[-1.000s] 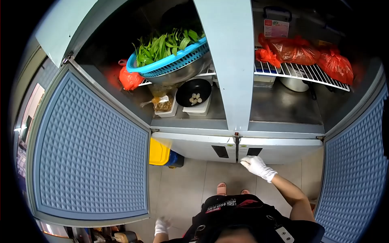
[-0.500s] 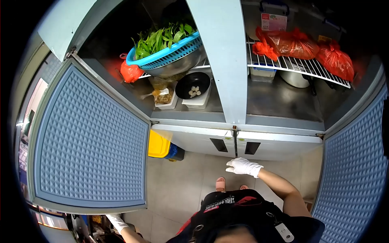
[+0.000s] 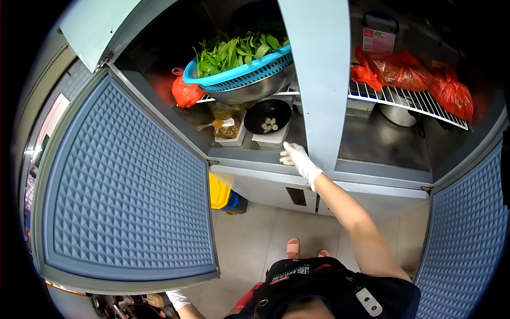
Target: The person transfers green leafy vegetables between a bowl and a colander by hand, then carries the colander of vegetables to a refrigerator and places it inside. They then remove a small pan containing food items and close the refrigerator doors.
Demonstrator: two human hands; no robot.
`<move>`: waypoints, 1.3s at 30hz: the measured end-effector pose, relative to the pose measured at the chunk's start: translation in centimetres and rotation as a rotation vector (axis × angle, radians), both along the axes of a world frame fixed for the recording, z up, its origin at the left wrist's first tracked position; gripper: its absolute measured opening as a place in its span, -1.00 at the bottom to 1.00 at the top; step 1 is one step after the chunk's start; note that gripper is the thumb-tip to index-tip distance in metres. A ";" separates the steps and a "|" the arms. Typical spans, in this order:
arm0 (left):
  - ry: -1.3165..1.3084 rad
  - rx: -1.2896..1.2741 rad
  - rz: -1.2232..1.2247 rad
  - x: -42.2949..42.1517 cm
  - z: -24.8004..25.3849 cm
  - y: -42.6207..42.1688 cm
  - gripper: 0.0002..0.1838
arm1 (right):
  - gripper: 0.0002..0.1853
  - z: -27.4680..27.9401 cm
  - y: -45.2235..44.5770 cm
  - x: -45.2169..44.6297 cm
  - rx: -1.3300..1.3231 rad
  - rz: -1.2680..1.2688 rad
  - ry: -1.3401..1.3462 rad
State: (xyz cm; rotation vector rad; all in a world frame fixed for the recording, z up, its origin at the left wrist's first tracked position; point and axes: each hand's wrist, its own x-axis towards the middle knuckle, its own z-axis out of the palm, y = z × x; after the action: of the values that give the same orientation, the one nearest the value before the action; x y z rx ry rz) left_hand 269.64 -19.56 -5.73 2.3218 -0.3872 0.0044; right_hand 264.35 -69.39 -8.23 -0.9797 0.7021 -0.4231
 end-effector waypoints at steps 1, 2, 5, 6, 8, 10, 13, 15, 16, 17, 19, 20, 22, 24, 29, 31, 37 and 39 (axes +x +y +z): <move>0.149 -0.087 -0.009 -0.8 -1.5 -1.0 -0.57 | -0.44 0.3 -1.2 1.7 0.082 -0.048 -0.002; 0.315 -0.177 -0.012 -1.9 -3.1 -2.3 -0.57 | -0.38 0.2 -2.2 3.3 0.111 -0.060 -0.022; 0.685 -0.337 0.032 -3.9 -7.1 -4.4 -0.57 | -0.33 1.8 -3.4 6.4 0.219 -0.154 -0.033; 0.770 -0.365 0.059 -4.5 -8.3 -4.6 -0.57 | -0.34 1.8 -3.7 7.4 0.248 -0.172 -0.031; 0.899 -0.384 0.127 -5.4 -10.3 -3.9 -0.57 | -0.44 1.4 -4.3 9.1 0.274 -0.191 0.004; 0.971 -0.374 0.221 -5.4 -11.8 -1.6 -0.57 | -0.56 1.0 -4.6 10.3 0.299 -0.244 -0.003; 1.000 -0.303 0.452 -4.0 -13.1 6.1 -0.58 | -0.65 1.6 -4.8 10.8 0.277 -0.371 0.020; 0.997 -0.257 0.604 -3.0 -12.6 12.4 -0.58 | -0.66 2.6 -4.2 10.4 0.302 -0.389 0.001; 1.000 -0.231 0.645 -2.8 -12.1 15.0 -0.58 | -0.67 2.8 -3.8 10.3 0.317 -0.398 -0.009; 1.012 -0.187 0.621 -2.9 -11.9 16.5 -0.58 | -0.67 2.8 -3.4 10.2 0.268 -0.371 -0.005; 1.025 -0.112 0.373 -3.8 -13.0 14.1 -0.60 | -0.68 2.4 -2.7 9.5 0.176 -0.330 0.006; 1.016 -0.100 0.231 -4.6 -12.8 10.9 -0.62 | -0.66 3.2 -2.0 8.7 0.194 -0.313 0.011; 1.000 -0.161 0.091 -4.5 -12.3 4.7 -0.67 | -0.64 3.6 -0.5 7.2 0.187 -0.258 -0.004; 0.929 -0.457 0.120 -2.7 -9.0 -2.7 -0.64 | -0.61 3.7 0.6 5.9 0.165 -0.149 -0.007; 0.940 -0.636 -0.115 1.7 -5.3 -9.6 -0.37 | -0.68 3.8 4.1 2.1 0.197 0.035 -0.009; 0.981 -0.701 -0.148 2.4 -3.3 -11.5 -0.36 | -0.68 3.6 5.3 0.7 0.223 0.131 0.042; 1.012 -0.653 -0.091 3.0 -1.9 -12.6 -0.40 | -0.67 3.3 9.2 -4.1 0.230 0.312 0.100; 1.036 -0.471 -0.061 2.8 -4.4 -9.5 -0.44 | -0.68 3.1 9.9 -5.9 0.233 0.318 0.120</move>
State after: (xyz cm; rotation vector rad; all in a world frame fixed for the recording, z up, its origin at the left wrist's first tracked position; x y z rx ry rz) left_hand 272.42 -29.07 -10.17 1.5711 0.0795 -0.9787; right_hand 258.41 -59.45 -5.13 -0.8808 0.6724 -0.0027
